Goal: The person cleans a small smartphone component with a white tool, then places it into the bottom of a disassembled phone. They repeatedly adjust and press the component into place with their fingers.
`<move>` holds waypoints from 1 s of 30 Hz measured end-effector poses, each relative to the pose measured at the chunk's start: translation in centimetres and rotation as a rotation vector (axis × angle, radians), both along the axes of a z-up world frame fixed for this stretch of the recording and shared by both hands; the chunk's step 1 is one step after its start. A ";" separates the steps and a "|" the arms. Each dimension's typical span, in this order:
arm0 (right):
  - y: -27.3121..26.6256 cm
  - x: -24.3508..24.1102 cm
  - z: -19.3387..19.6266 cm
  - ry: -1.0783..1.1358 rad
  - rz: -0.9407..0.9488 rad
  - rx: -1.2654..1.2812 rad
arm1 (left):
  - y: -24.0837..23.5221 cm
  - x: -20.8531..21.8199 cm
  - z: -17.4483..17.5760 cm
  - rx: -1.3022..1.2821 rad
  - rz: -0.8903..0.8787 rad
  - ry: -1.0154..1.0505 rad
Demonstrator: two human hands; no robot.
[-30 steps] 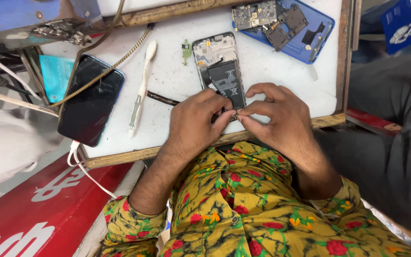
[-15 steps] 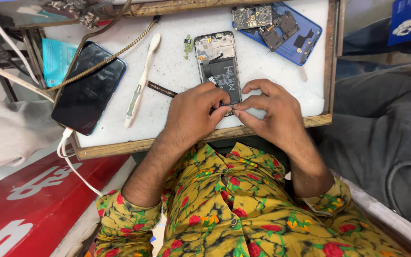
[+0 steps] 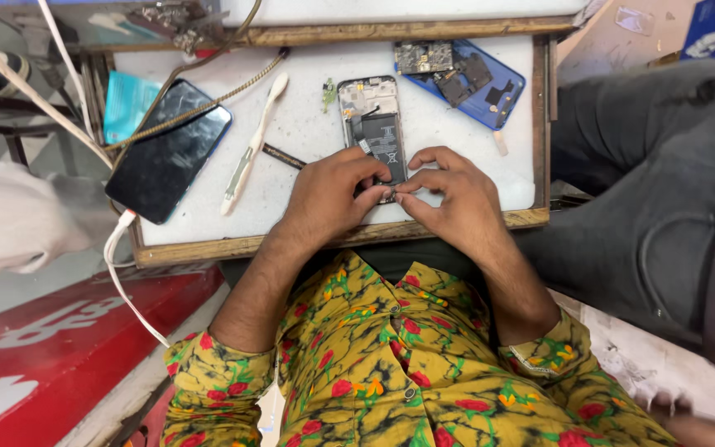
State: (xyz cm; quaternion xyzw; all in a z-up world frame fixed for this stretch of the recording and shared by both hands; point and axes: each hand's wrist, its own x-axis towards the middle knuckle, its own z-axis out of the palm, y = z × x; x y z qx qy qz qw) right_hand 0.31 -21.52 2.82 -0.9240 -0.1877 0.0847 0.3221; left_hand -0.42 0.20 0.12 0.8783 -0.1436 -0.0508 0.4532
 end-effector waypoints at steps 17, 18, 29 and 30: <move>-0.1 0.4 0.1 0.009 0.017 0.009 | -0.3 0.5 0.0 0.082 0.002 0.074; -0.1 0.4 0.1 -0.030 0.037 0.012 | -0.4 0.5 0.1 0.089 0.005 0.078; -0.3 0.5 -0.1 0.023 0.010 0.003 | -1.0 0.3 0.6 0.118 0.052 0.100; -0.4 0.4 -0.3 0.002 0.022 0.005 | -0.9 0.2 0.4 0.097 0.046 0.082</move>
